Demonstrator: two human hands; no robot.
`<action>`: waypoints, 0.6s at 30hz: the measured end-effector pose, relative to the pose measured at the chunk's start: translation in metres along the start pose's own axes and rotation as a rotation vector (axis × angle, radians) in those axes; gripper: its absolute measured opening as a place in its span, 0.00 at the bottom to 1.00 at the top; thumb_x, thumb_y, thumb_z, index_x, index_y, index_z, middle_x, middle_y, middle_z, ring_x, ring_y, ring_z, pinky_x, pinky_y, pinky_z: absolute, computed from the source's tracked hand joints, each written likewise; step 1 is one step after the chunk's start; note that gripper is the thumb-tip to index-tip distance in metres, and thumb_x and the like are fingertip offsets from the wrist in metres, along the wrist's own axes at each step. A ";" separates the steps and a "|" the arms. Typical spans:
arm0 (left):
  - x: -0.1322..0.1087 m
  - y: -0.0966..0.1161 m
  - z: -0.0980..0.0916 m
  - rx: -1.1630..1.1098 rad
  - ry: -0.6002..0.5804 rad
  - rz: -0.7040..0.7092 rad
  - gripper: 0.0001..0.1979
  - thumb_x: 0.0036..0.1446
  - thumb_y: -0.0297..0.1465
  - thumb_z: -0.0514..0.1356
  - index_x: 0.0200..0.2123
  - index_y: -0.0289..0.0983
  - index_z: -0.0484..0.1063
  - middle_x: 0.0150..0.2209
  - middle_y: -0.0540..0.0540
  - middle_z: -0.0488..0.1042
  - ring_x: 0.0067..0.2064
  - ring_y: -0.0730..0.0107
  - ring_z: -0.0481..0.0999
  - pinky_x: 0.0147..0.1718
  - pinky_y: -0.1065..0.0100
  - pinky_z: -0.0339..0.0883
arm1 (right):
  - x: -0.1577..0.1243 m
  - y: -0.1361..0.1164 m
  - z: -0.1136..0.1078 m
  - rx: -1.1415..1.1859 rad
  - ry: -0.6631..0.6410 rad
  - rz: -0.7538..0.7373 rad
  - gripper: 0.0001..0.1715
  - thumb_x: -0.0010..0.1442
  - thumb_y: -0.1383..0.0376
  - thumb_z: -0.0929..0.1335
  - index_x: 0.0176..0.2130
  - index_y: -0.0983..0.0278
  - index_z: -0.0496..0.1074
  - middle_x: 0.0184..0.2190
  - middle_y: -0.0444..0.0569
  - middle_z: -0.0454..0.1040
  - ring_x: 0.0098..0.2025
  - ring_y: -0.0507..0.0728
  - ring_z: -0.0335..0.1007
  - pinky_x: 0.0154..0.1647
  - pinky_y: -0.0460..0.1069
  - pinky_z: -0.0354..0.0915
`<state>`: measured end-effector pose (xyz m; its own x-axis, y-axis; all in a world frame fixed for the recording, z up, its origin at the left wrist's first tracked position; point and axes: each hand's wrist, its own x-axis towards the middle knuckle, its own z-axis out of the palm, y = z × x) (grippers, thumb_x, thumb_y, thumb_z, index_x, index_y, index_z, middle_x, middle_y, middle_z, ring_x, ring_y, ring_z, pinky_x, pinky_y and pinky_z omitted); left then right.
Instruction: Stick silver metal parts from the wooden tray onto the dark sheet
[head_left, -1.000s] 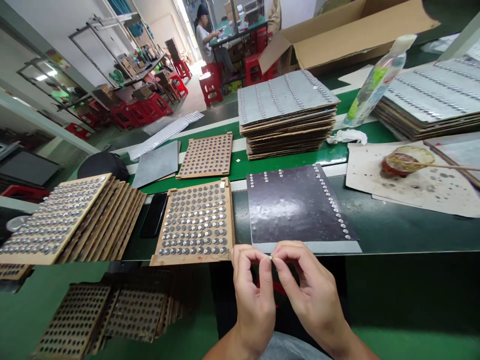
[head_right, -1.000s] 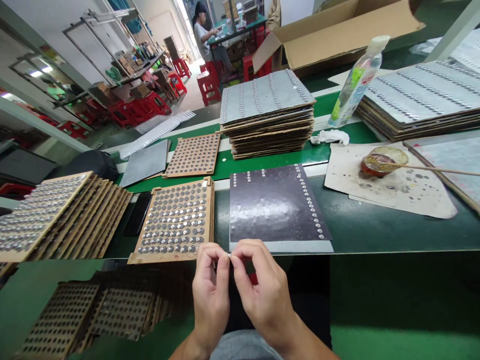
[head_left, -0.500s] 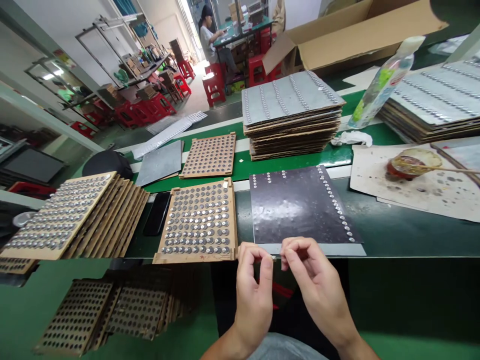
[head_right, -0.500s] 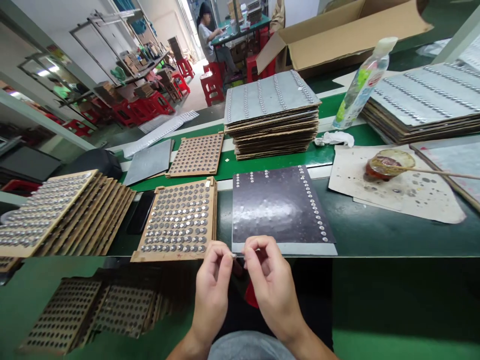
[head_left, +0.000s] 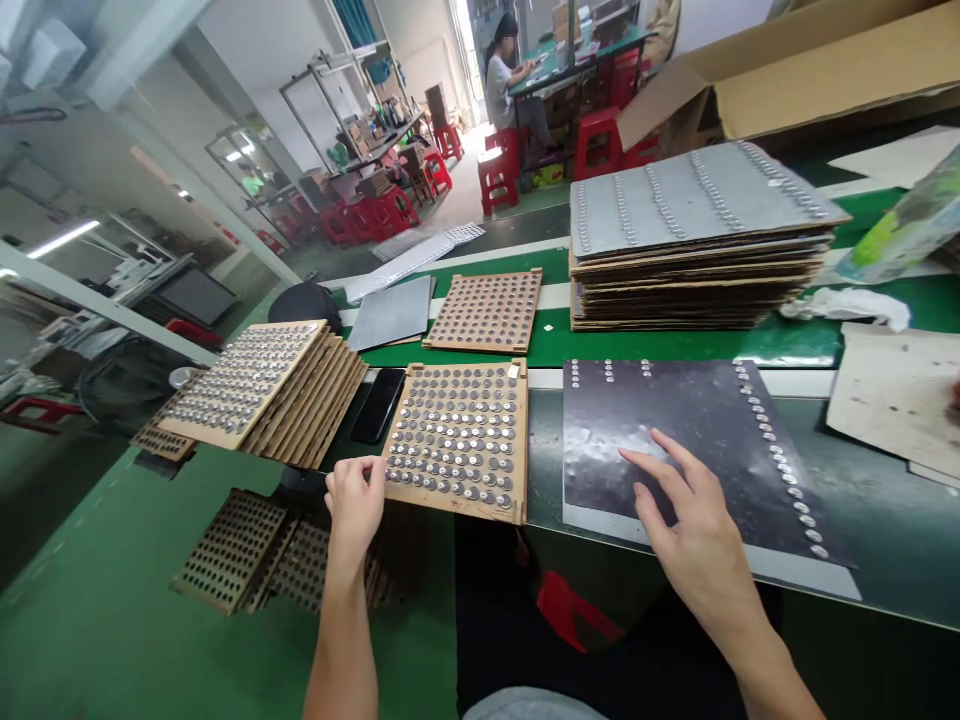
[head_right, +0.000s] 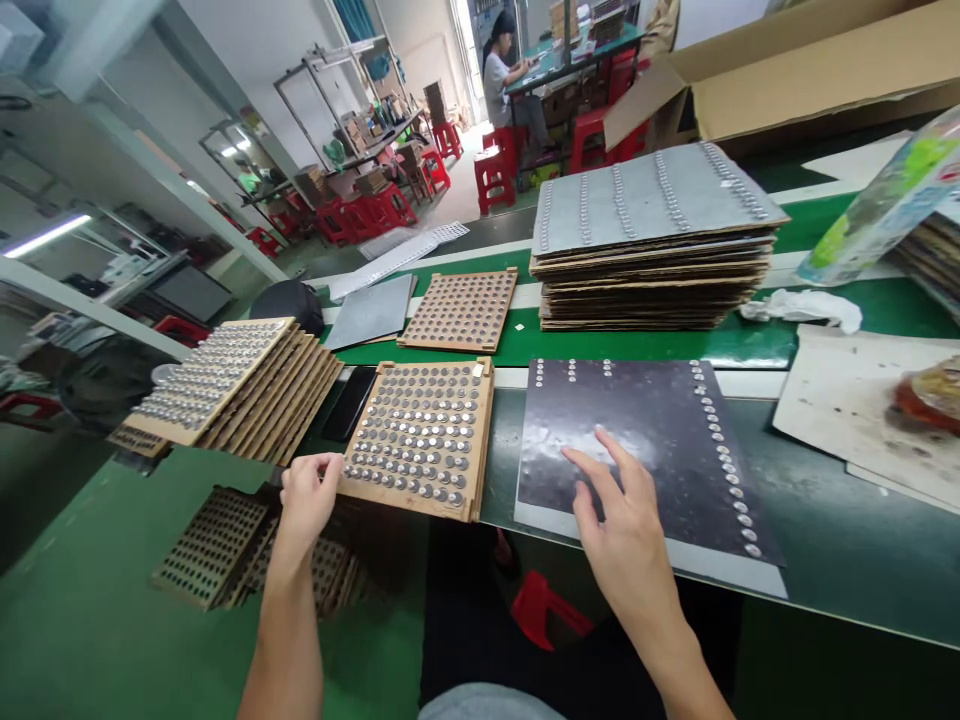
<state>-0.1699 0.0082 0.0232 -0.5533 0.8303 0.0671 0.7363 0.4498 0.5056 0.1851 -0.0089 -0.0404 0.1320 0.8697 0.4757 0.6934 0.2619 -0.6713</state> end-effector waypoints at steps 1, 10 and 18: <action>0.008 -0.007 -0.002 0.043 -0.004 -0.022 0.11 0.61 0.36 0.54 0.32 0.39 0.73 0.46 0.35 0.72 0.57 0.40 0.65 0.60 0.37 0.55 | 0.000 0.000 0.003 -0.015 -0.004 -0.015 0.17 0.70 0.62 0.62 0.52 0.58 0.75 0.60 0.57 0.70 0.59 0.67 0.69 0.54 0.63 0.68; 0.028 -0.031 0.010 0.210 -0.124 -0.037 0.13 0.63 0.37 0.54 0.35 0.40 0.77 0.47 0.38 0.75 0.55 0.44 0.71 0.57 0.44 0.63 | 0.008 0.012 0.014 -0.202 0.004 0.044 0.16 0.67 0.59 0.62 0.39 0.59 0.77 0.48 0.57 0.77 0.52 0.69 0.70 0.48 0.63 0.62; 0.006 -0.012 0.011 0.235 0.009 -0.029 0.12 0.66 0.36 0.51 0.38 0.40 0.72 0.49 0.35 0.72 0.59 0.39 0.66 0.57 0.39 0.61 | 0.091 0.050 0.020 -0.446 -0.238 0.226 0.12 0.63 0.64 0.64 0.41 0.64 0.76 0.47 0.62 0.72 0.52 0.72 0.61 0.51 0.65 0.55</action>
<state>-0.1778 0.0115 0.0081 -0.5780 0.8135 0.0637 0.7900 0.5383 0.2935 0.2175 0.0911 -0.0418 0.1844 0.9678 0.1712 0.9058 -0.0998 -0.4117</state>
